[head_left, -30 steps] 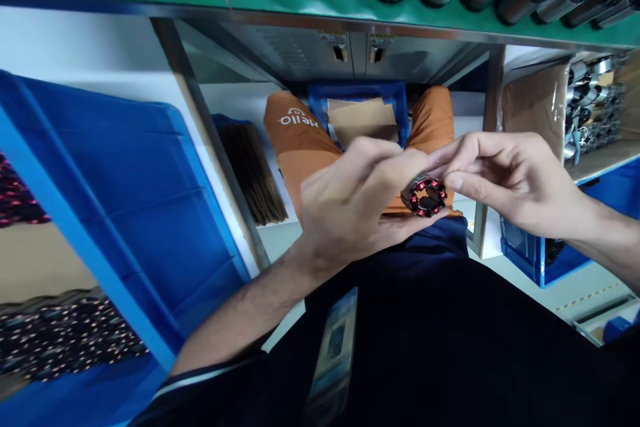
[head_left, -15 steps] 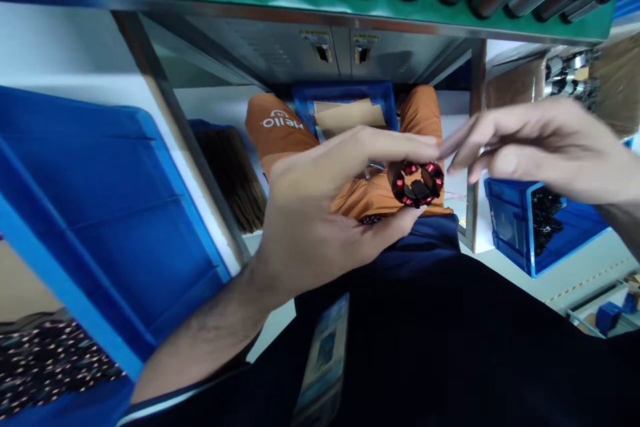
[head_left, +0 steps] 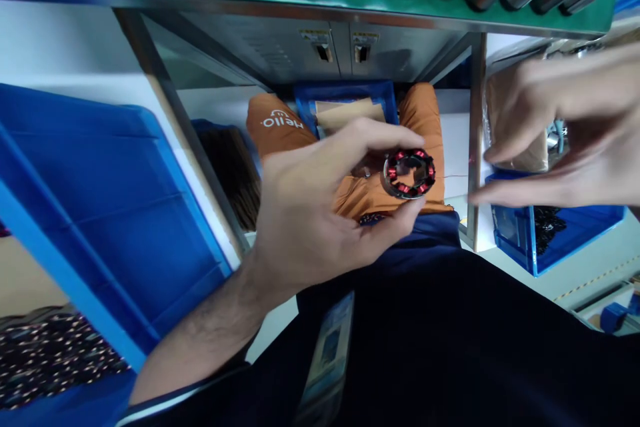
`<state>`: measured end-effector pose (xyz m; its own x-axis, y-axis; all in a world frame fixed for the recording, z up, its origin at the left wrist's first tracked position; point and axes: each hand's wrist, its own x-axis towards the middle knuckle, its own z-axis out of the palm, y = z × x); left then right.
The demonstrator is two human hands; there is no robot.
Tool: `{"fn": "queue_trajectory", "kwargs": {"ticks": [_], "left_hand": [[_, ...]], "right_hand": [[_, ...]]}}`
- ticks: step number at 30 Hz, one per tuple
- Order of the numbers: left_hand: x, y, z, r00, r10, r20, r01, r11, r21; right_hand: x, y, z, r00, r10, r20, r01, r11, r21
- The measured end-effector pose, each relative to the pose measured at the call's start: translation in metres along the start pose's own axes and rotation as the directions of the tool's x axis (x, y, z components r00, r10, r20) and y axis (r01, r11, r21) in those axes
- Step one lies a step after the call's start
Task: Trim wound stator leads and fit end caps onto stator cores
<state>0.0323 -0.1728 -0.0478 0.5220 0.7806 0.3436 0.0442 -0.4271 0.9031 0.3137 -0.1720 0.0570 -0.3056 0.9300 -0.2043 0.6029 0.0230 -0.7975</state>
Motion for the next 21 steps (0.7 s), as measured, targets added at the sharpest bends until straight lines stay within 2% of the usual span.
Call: {"fn": "queue_trajectory", "kwargs": {"ticks": [2,3,4,5,6,7,8,11,13,15,17,19,20,21], "left_hand": [[0.001,0.003,0.002,0.997,0.035,-0.075,-0.03,0.998,0.055],[0.001,0.004,0.005,0.996,0.003,-0.091,0.003,0.998,0.063],[0.002,0.006,0.008,0.994,-0.056,-0.091,0.062,0.996,0.066],[0.003,0.007,0.013,0.989,-0.121,-0.082,0.127,0.989,0.074],[0.003,0.009,0.018,0.984,-0.164,-0.071,0.17,0.982,0.085],[0.004,0.011,0.022,0.981,-0.182,-0.062,0.188,0.978,0.095],[0.005,0.012,0.025,0.981,-0.184,-0.054,0.189,0.976,0.104],[0.004,0.013,0.026,0.985,-0.167,-0.043,0.172,0.975,0.14],[0.001,0.012,0.02,0.986,-0.16,-0.044,0.165,0.973,0.164],[-0.002,0.008,0.011,0.992,-0.122,-0.028,0.125,0.974,0.19],[-0.005,0.004,0.003,1.0,-0.014,-0.008,0.016,0.976,0.219],[-0.006,-0.001,-0.002,0.989,0.151,-0.002,-0.145,0.951,0.272],[-0.005,-0.004,-0.002,0.974,0.226,-0.01,-0.212,0.926,0.312],[-0.005,-0.006,-0.002,0.955,0.294,-0.026,-0.266,0.897,0.354]], "right_hand": [[0.002,0.005,-0.003,0.994,0.049,0.101,-0.066,0.982,0.177],[0.003,0.009,-0.001,0.975,0.093,0.201,-0.149,0.947,0.286],[0.004,0.013,0.003,0.931,0.141,0.336,-0.272,0.883,0.382],[0.005,0.015,0.009,0.866,0.172,0.47,-0.397,0.808,0.435],[0.005,0.017,0.015,0.805,0.176,0.566,-0.48,0.755,0.447],[0.005,0.017,0.022,0.775,0.164,0.61,-0.506,0.74,0.444],[0.005,0.016,0.028,0.788,0.159,0.595,-0.473,0.775,0.419],[0.003,0.003,0.035,0.935,0.127,0.331,-0.199,0.96,0.196],[0.003,-0.007,0.03,0.978,0.087,0.192,-0.098,0.994,0.049],[0.003,-0.012,0.019,0.987,0.044,0.153,-0.045,0.999,0.008],[0.004,-0.008,0.008,0.989,0.026,0.144,-0.036,0.997,0.069],[0.005,0.004,0.003,0.974,0.108,0.2,-0.154,0.961,0.229],[0.006,0.01,0.005,0.943,0.17,0.288,-0.261,0.912,0.317],[0.006,0.015,0.009,0.892,0.217,0.398,-0.376,0.844,0.383]]}}
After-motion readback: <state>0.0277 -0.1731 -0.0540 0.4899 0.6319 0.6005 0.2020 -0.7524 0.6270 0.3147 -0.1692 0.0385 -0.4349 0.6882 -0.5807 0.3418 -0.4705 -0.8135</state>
